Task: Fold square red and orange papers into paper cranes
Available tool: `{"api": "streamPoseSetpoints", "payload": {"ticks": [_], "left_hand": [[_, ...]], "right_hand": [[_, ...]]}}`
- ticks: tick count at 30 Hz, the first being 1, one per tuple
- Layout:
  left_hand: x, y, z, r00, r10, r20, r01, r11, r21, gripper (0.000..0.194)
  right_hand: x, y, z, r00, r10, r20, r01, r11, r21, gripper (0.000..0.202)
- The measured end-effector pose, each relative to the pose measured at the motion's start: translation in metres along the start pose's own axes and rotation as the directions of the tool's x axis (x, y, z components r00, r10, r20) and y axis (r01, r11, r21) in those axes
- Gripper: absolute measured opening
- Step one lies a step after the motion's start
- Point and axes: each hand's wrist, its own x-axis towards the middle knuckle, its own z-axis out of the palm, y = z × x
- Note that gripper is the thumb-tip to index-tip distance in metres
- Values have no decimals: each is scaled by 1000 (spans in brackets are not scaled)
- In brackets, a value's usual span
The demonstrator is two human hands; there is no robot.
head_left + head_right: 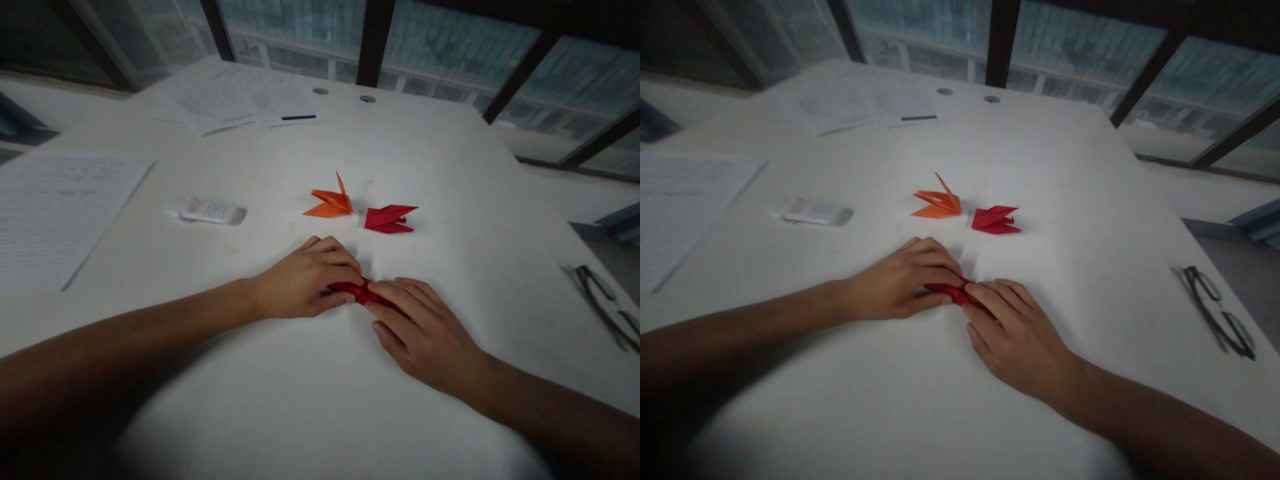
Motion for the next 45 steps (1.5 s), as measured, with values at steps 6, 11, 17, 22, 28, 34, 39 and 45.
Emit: {"api": "streamPoseSetpoints", "payload": {"ticks": [6,11,17,22,28,34,39,45], "left_hand": [[-1,2,3,999,54,-6,-54,997,47,28],[-2,2,4,995,98,-10,-97,990,107,21],[-1,3,3,995,99,1,-98,988,123,25],[-1,2,6,996,91,-6,-90,990,108,22],[-1,3,6,994,107,-29,-101,982,156,23],[0,5,6,993,107,-54,-96,980,175,21],[0,5,6,996,60,-67,-52,993,106,19],[0,3,4,997,75,-24,-74,996,52,19]], "right_hand": [[5,5,-3,998,68,-7,-68,997,-43,26],[8,10,2,992,112,59,-112,994,-8,19],[10,10,5,987,148,70,-149,989,11,15],[11,8,7,984,167,57,-167,986,1,15],[13,8,11,979,195,53,-196,980,17,18],[14,11,14,977,207,42,-209,977,41,16],[14,12,14,976,214,33,-216,973,85,13],[14,11,11,973,231,31,-233,962,141,14]]}}
